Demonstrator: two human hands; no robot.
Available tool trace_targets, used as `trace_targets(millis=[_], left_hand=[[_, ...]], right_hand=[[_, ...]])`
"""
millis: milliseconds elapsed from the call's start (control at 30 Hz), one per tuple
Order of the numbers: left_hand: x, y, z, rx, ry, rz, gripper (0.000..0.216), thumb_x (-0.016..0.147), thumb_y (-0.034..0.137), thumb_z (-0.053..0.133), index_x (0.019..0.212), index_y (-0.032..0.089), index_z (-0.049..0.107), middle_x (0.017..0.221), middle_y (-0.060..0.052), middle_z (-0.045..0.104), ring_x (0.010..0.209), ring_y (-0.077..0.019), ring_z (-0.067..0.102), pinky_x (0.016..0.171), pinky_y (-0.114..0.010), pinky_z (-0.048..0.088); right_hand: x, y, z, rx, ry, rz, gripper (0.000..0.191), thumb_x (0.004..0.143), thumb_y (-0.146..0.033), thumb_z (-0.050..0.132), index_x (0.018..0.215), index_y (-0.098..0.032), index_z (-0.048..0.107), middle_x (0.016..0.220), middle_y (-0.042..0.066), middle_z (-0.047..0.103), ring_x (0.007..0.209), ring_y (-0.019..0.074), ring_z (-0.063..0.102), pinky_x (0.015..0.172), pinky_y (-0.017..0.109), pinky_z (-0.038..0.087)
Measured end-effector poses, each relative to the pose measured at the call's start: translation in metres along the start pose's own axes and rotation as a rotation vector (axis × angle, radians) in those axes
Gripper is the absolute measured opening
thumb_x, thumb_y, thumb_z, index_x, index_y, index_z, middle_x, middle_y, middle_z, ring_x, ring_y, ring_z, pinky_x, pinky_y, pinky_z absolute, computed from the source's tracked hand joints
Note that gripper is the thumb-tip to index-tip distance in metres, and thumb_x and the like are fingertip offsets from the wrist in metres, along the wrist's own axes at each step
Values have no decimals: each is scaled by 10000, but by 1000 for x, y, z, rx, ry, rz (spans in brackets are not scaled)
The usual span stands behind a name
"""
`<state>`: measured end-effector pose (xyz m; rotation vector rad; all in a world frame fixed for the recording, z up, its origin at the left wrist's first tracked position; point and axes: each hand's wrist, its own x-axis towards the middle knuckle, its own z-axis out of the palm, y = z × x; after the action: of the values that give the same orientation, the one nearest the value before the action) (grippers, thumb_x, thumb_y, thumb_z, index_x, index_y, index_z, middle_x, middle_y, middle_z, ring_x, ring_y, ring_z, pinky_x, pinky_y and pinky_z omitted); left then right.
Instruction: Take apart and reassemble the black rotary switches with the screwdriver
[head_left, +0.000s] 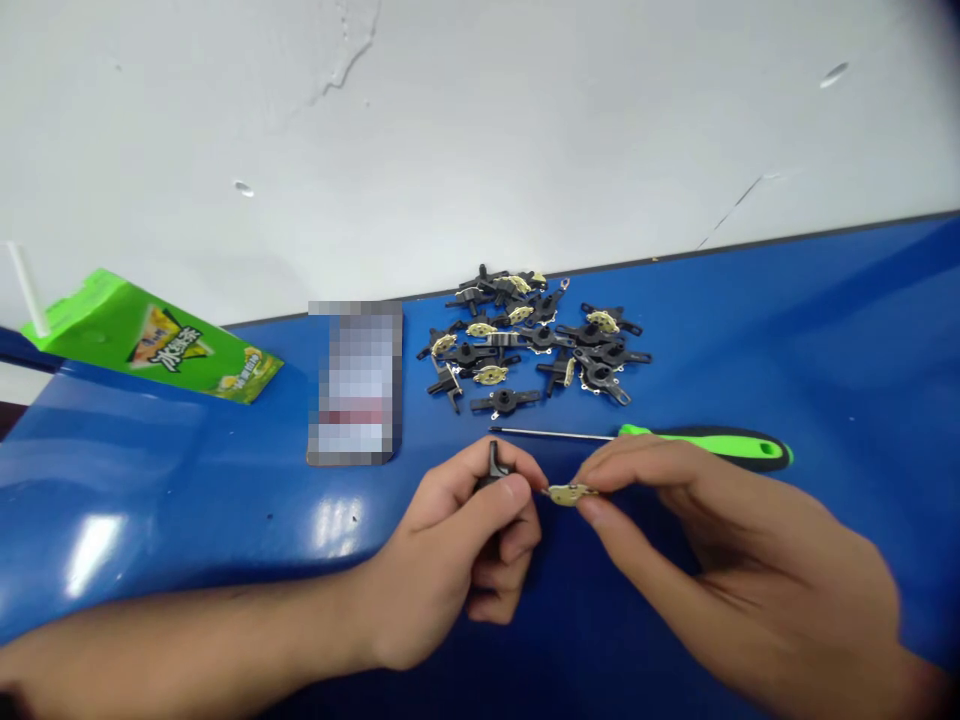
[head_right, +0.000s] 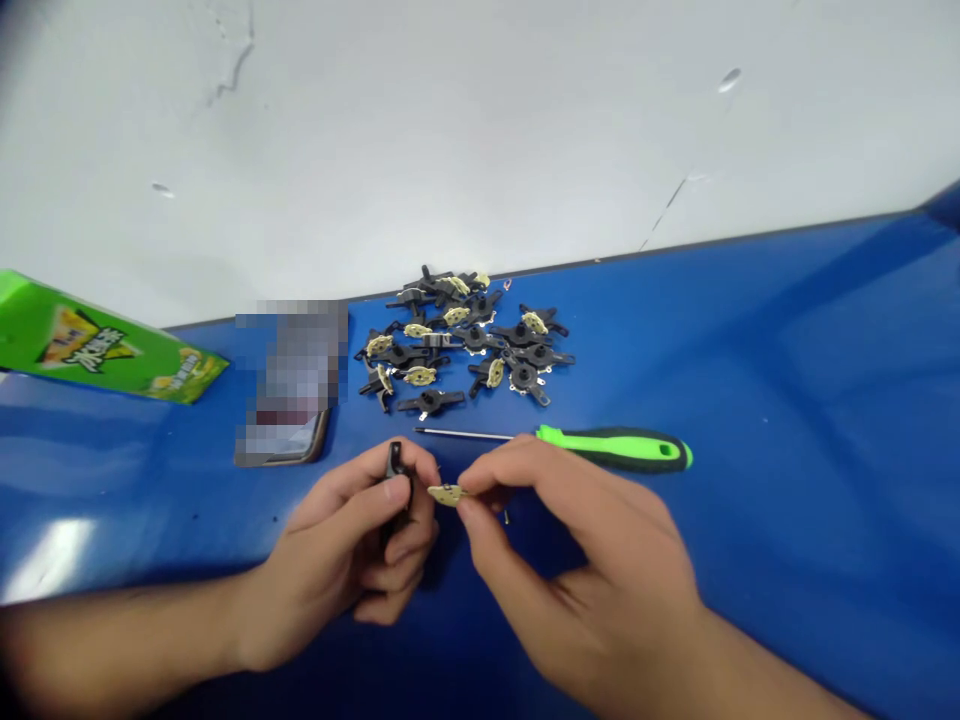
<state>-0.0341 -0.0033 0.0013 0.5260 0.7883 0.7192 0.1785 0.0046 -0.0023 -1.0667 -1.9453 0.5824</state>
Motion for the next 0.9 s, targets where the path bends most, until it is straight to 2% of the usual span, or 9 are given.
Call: trace_targets(millis=[200,367,467,567,733,800,833,900], left_hand=[[3,0,-3,-65,-29,62,290,1005,473,740,1037,212,617,639,85,507,468,-55,315,405,-127,349],[4,0,-4,-89,-49,82,284,1011,473,718,1044,219,595,635,95,483,464,-52,276,403,-125,337],[4,0,-4,-82,-52,83,284,1020,482,696,1057,224,584,637,98,475,464,-52,263,401,-122,331],[4,0,-3,-70,-58,78,300,1021,497,695,1074,227,577,637,102,471,463,-51,267,405,-123,329],[0,1,0,1,-5,57,289,1024,489,680,1057,230,556,676,82,512,485,-62,322,420,-126,320],[-3,0,1,23,15,24,282,1024,472,690,1114,239,558,690,84,513,516,-69,345,454,-124,325],[-4,-1,1,22,12,17,300,1019,469,702,1161,250,556,683,92,500,527,-75,347,469,-126,330],[-5,-2,1,21,-5,10,351,1016,479,711,1240,271,540,650,107,464,540,-87,335,491,-131,328]], right_hand=[[8,12,-4,-136,-131,-238,186,1092,-64,598,1066,-223,690,1001,6,782,920,140,751,920,257,608],[4,16,-1,-236,-220,-392,171,1112,-75,576,1088,-191,700,1024,44,779,972,218,720,942,406,602],[3,7,-2,-205,-157,-336,134,1106,-105,603,1159,-204,678,1058,43,779,1015,210,718,978,378,600],[3,-6,-1,-169,-60,-229,144,1120,-158,604,1243,-227,636,1090,50,782,990,186,737,937,311,619],[3,-17,15,-148,-77,-197,278,1164,-263,616,1433,-192,625,1148,53,799,1018,187,763,917,310,635],[4,-19,20,-134,-77,-199,228,1179,-259,589,1373,-184,683,1180,60,803,1054,182,776,947,297,648],[5,-19,20,-121,-86,-199,193,1187,-253,571,1290,-194,723,1179,58,807,1057,175,784,952,282,654],[6,-19,19,-100,-115,-187,251,1198,-254,541,1104,-225,772,1135,43,817,1015,159,803,908,240,666]])
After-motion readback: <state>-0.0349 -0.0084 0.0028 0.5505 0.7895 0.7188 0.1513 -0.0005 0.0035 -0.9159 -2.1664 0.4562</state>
